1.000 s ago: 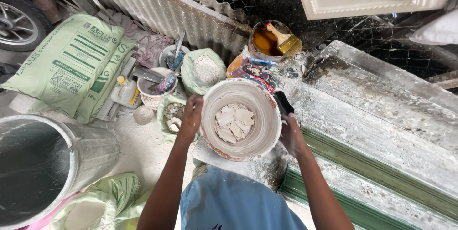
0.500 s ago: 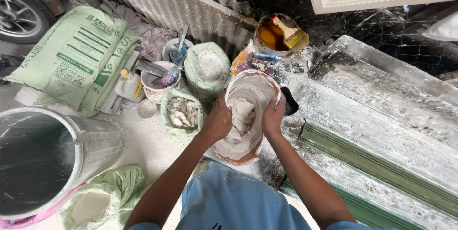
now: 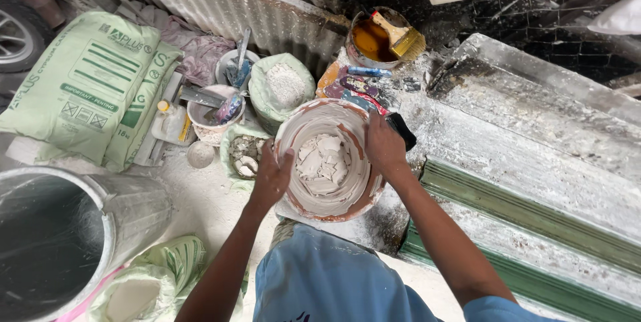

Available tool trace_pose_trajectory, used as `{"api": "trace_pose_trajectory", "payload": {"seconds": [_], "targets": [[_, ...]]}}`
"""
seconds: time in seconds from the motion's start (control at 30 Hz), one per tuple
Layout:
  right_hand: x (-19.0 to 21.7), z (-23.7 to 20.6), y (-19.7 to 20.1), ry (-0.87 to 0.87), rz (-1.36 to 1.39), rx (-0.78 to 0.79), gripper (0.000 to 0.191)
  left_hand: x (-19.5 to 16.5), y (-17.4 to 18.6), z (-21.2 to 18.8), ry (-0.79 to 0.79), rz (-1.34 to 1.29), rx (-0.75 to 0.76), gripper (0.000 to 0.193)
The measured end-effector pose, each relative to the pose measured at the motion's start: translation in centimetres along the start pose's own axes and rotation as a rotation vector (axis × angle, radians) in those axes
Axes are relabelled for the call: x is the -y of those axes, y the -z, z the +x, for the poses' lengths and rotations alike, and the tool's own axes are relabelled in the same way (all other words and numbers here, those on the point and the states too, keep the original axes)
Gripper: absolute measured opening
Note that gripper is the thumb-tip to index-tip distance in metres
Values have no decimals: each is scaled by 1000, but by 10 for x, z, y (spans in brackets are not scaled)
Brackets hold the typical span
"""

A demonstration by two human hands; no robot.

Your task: The person scrapes dried plaster residue off a flat board with an orange sponge, then uses a wide brush to apply green paint along the grooves of long decorative molding strips. They then scoop white plaster pieces into a terracotta pot, wipe the pot's rim, and carry it across the workshop.

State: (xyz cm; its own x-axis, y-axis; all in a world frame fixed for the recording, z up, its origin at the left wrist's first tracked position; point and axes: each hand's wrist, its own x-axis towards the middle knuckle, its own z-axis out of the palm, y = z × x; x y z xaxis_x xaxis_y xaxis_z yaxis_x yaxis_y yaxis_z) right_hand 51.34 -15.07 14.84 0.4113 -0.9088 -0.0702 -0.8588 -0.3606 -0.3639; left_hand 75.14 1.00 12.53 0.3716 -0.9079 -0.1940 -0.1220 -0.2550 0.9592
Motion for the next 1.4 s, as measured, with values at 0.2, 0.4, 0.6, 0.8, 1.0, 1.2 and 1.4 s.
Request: {"api": "trace_pose_trajectory", "payload": {"seconds": [0.2,0.4,0.6,0.8,1.0,1.2,1.4], "targets": [[-18,-19,7,177,493,-96,73,-1,9,87,-102,165,-73,65],[-25,-64,-40,-259,1274,-222,58,-35,-20,107,277,78,236,63],[-8,-47,-77,-327,1191,-440,45,-34,-49,70,-516,532,368,71],[5,-20,-72,-345,971,-616,42,-16,-35,56,-828,962,375,64],[0,-7,-49,-366,624,-467,36,4,12,62,-446,306,257,44],[14,-4,-13,-82,15,-165,38,5,11,53,-380,56,-4,50],[26,-18,-6,189,37,-218,62,10,17,37,-135,-27,113,70]]}}
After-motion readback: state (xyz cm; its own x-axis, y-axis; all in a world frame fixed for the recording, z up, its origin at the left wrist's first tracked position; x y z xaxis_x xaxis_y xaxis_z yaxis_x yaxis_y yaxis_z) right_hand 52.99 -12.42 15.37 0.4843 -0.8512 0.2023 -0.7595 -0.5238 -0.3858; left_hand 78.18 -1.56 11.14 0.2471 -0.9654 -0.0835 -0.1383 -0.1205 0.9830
